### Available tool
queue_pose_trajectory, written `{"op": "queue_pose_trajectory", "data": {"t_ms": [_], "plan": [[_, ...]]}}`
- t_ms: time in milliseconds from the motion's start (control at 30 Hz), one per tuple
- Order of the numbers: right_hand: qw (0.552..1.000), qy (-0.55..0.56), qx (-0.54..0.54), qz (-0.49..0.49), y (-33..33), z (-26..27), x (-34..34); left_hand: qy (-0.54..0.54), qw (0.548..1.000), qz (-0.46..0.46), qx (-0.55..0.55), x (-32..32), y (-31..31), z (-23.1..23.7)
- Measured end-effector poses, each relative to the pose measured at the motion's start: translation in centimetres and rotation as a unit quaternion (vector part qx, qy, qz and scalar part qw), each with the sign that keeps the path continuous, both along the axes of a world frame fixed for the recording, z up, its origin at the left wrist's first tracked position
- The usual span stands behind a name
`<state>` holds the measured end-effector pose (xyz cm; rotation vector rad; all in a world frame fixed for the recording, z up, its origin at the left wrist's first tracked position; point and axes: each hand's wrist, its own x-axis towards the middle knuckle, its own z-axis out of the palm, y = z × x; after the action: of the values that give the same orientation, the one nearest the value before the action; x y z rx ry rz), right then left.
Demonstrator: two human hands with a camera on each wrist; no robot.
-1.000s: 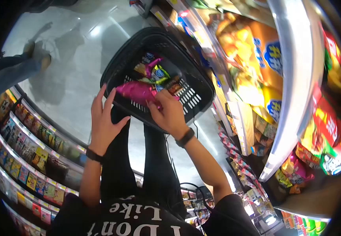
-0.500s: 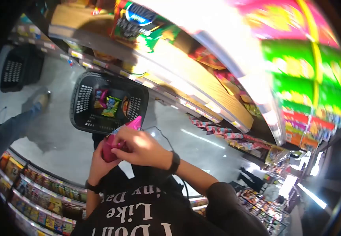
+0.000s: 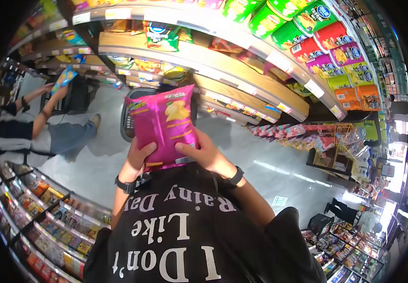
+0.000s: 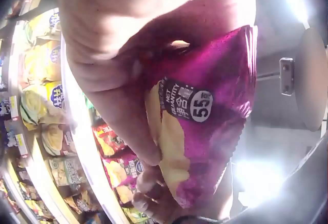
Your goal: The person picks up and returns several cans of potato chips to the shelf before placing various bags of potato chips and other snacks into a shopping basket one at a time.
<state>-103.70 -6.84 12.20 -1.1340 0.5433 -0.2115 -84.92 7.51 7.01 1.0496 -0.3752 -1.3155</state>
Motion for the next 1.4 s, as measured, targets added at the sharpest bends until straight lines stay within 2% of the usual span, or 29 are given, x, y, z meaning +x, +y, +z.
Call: {"op": "queue_pose_trajectory", "data": {"t_ms": [100,233,333,433,467,567,600,700,800,867,900,967,1000,1067,1100,1167,1233,1267,1300,1333,1367,1400], "plan": [[0.999,0.008,-0.035,-0.041,1.3,0.0,-0.9,0.021,1.0,-0.001,-0.012,-0.6,0.8,2.0],[0.989,0.027,-0.081,-0.122,3.3,0.8,-1.7,-0.03,0.999,-0.02,-0.029,-1.1,1.8,3.1],[0.961,0.018,-0.164,-0.221,4.2,1.7,-1.7,-0.149,0.988,0.003,-0.043,-2.4,1.6,2.0],[0.913,0.098,-0.355,-0.176,4.8,3.7,-2.5,-0.183,0.979,-0.013,-0.086,-4.2,0.5,2.6],[0.886,0.044,-0.439,-0.143,4.5,4.1,-2.6,-0.185,0.979,0.0,-0.089,-5.4,0.0,1.9],[0.903,0.075,-0.421,-0.047,3.7,6.2,-3.9,-0.127,0.99,-0.005,-0.066,-5.6,-1.4,2.6],[0.916,0.045,-0.399,-0.018,2.6,5.7,-4.6,-0.114,0.991,0.016,-0.065,-5.5,-1.6,2.6],[0.957,-0.021,-0.289,-0.021,-0.7,3.0,-6.7,0.002,0.998,-0.006,-0.066,-5.6,-4.1,1.6],[0.946,0.048,-0.303,-0.107,-5.2,1.6,-8.7,0.062,0.996,-0.009,-0.057,-8.0,-7.6,1.6],[0.914,0.087,-0.368,-0.144,-7.7,2.9,-9.7,0.074,0.996,0.003,-0.055,-10.0,-10.4,2.3],[0.895,0.105,-0.402,-0.161,-9.3,3.5,-10.2,0.133,0.99,0.012,-0.034,-10.9,-11.7,2.3],[0.913,0.097,-0.368,-0.15,-12.7,1.8,-11.7,0.244,0.969,0.03,0.007,-12.0,-14.2,1.0],[0.922,0.092,-0.348,-0.144,-14.3,0.8,-12.4,0.255,0.967,0.007,0.006,-12.1,-15.5,-0.4],[0.983,0.067,-0.149,-0.086,-17.7,0.3,-13.3,0.086,0.994,-0.06,-0.023,-11.5,-17.3,-8.4],[0.996,0.056,-0.044,-0.053,-19.2,-0.2,-13.6,0.084,0.994,-0.073,0.01,-11.7,-19.2,-5.8],[0.996,0.063,-0.031,-0.063,-21.8,-3.2,-14.1,0.083,0.989,-0.1,0.075,-12.1,-22.9,-0.7],[0.991,0.113,-0.022,-0.069,-24.0,-3.5,-14.2,-0.053,0.997,-0.042,0.039,-12.9,-25.7,0.4],[0.989,0.114,-0.009,-0.095,-24.8,-3.5,-14.0,-0.109,0.993,-0.045,0.03,-12.5,-26.8,-0.6],[0.986,0.093,-0.071,-0.123,-25.7,-4.6,-13.9,-0.163,0.985,-0.049,0.023,-12.2,-27.6,-1.6],[0.977,0.071,-0.132,-0.15,-26.8,-6.8,-13.8,-0.206,0.973,-0.074,0.071,-12.0,-28.3,0.6],[0.964,0.048,-0.192,-0.177,-27.8,-7.5,-13.4,-0.218,0.973,-0.056,0.05,-12.0,-29.1,-0.8],[0.955,0.081,-0.209,-0.192,-28.8,-7.8,-13.2,-0.24,0.969,-0.043,0.039,-12.2,-30.0,-1.7]]}}
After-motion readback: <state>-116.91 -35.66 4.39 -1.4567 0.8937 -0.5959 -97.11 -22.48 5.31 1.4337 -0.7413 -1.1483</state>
